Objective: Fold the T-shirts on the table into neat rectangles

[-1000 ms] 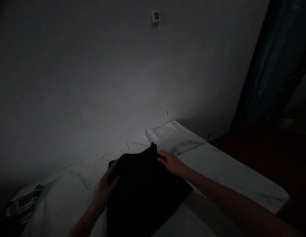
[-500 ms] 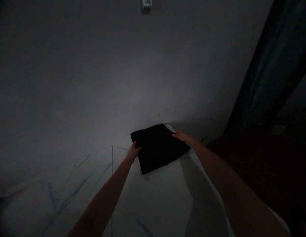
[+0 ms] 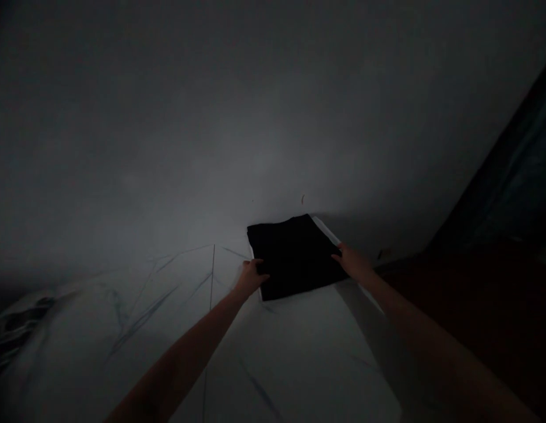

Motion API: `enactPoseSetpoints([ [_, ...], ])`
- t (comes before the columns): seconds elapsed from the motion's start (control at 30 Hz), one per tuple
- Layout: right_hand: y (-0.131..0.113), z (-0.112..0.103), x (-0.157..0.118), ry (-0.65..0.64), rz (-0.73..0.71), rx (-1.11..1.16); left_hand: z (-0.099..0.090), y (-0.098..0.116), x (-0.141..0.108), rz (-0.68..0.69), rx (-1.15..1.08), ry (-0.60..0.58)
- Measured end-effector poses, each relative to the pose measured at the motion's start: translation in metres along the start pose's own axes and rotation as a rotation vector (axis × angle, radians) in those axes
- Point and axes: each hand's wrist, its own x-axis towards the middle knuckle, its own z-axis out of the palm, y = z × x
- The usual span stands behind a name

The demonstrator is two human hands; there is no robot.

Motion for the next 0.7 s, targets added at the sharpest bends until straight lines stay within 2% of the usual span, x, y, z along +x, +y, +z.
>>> enactPoseSetpoints([
  [0.1, -0.022, -0.009, 0.000, 0.068, -0.031, -0.197, -0.003, 0.021, -0.003, -0.010, 0.181, 0.002],
  [0.23, -0.071, -0.011, 0.006, 0.175, -0.114, -0.226, 0.003, 0.039, -0.003, -0.037, 0.245, 0.156],
  [0.3, -0.093, -0.002, 0.008, 0.163, -0.158, -0.200, 0.012, 0.040, -0.006, -0.077, 0.217, 0.144],
  [0.37, -0.107, 0.012, 0.006, 0.095, -0.201, -0.172, 0.020, 0.036, -0.012, -0.060, 0.203, 0.115],
  [0.5, -0.111, 0.036, 0.000, -0.061, -0.211, -0.179, 0.023, 0.029, -0.026, -0.007, 0.115, 0.085],
  [0.6, -0.101, 0.041, -0.003, -0.090, -0.224, -0.193, 0.017, 0.029, -0.035, -0.055, 0.029, 0.014],
  [0.7, -0.091, 0.041, -0.004, -0.088, -0.265, -0.179, 0.012, 0.031, -0.041, -0.056, 0.039, -0.013],
])
